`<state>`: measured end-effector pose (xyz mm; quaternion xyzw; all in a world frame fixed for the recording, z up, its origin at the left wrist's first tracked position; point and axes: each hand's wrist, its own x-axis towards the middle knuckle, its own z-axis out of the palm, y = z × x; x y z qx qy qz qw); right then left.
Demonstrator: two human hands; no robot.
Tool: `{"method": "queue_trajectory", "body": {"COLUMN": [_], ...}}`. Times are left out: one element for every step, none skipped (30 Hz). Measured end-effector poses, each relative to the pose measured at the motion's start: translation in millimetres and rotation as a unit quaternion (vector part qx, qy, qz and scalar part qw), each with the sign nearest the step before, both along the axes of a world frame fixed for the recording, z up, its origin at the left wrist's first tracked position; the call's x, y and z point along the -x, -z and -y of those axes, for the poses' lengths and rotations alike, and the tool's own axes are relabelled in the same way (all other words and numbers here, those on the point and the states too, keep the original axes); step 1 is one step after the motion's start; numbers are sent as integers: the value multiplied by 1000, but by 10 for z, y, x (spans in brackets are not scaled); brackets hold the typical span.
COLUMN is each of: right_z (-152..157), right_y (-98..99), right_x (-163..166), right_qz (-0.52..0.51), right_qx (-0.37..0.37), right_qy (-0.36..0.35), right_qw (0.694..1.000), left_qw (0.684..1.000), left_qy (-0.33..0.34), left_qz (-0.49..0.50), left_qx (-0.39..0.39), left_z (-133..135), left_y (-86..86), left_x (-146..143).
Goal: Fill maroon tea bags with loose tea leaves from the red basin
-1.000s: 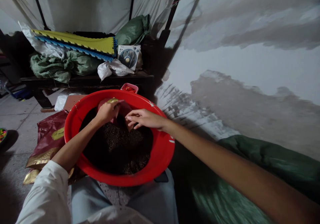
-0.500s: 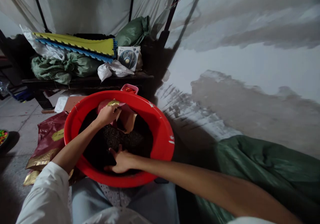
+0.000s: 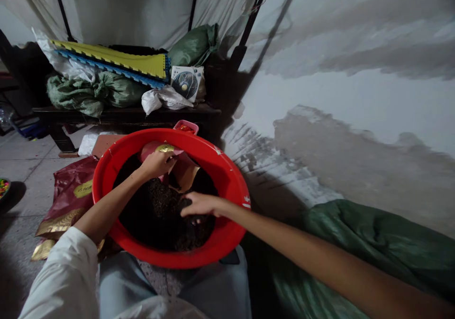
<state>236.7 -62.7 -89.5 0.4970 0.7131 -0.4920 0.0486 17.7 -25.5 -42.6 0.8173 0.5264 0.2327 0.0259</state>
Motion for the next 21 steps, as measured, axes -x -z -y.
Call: {"method": "queue_trajectory", "body": {"right_z": [-94, -181, -258, -321, -369, -399, -411, -405, -383, -347, -299, -242, -177, -107, -35, 37, 105, 165, 214, 248, 268], "right_y": [-83, -172, -260, -342, -413, -471, -514, -544, -564, -577, -585, -592, -597, -601, -602, -596, -579, -549, -502, -436, -353], "right_x": [-23, -26, -11, 18, 54, 92, 125, 147, 155, 149, 132, 108, 83, 60, 44, 36, 37, 45, 56, 70, 83], "right_qz": [-53, -119, -186, -257, -325, -376, -408, -417, -405, -381, -351, -324, -307, -297, -289, -280, -265, -239, -197, -138, -65], "right_qx": [54, 87, 104, 115, 114, 112, 111, 108, 99, 80, 48, 0, -65, -138, -212, -277, -326, -356, -366, -361, -344], "right_qy": [68, 130, 179, 211, 232, 238, 234, 222, 206, 188, 166, 140, 107, 66, 18, -32, -81, -127, -171, -212, -244], "right_qw": [995, 981, 960, 936, 910, 888, 876, 875, 885, 902, 920, 936, 943, 942, 933, 919, 904, 895, 893, 897, 904], "left_qw": [1000, 1000, 999, 999, 998, 998, 998, 998, 999, 999, 999, 999, 996, 991, 983, 974, 968, 965, 967, 971, 977], "left_qy": [-2, -5, -9, -16, -24, -28, -30, -28, -23, -21, -26, -45, -77, -120, -165, -203, -228, -238, -235, -221, -200], "left_qz": [-8, -15, -21, -24, -25, -25, -22, -17, -10, -2, 9, 23, 41, 61, 80, 93, 100, 99, 93, 84, 76], "left_qx": [9, 19, 31, 41, 49, 54, 55, 53, 47, 39, 28, 15, 2, -10, -21, -30, -36, -38, -35, -29, -22], "left_z": [8, 15, 23, 29, 35, 40, 43, 43, 40, 32, 21, 7, -10, -26, -39, -48, -51, -47, -36, -21, -4], "left_y": [2, 7, 14, 23, 33, 43, 51, 53, 46, 30, 2, -36, -81, -129, -175, -215, -243, -258, -260, -249, -229], "left_x": [-9, -19, -30, -41, -53, -65, -75, -80, -78, -66, -41, -4, 45, 102, 161, 213, 253, 274, 274, 255, 222]}}
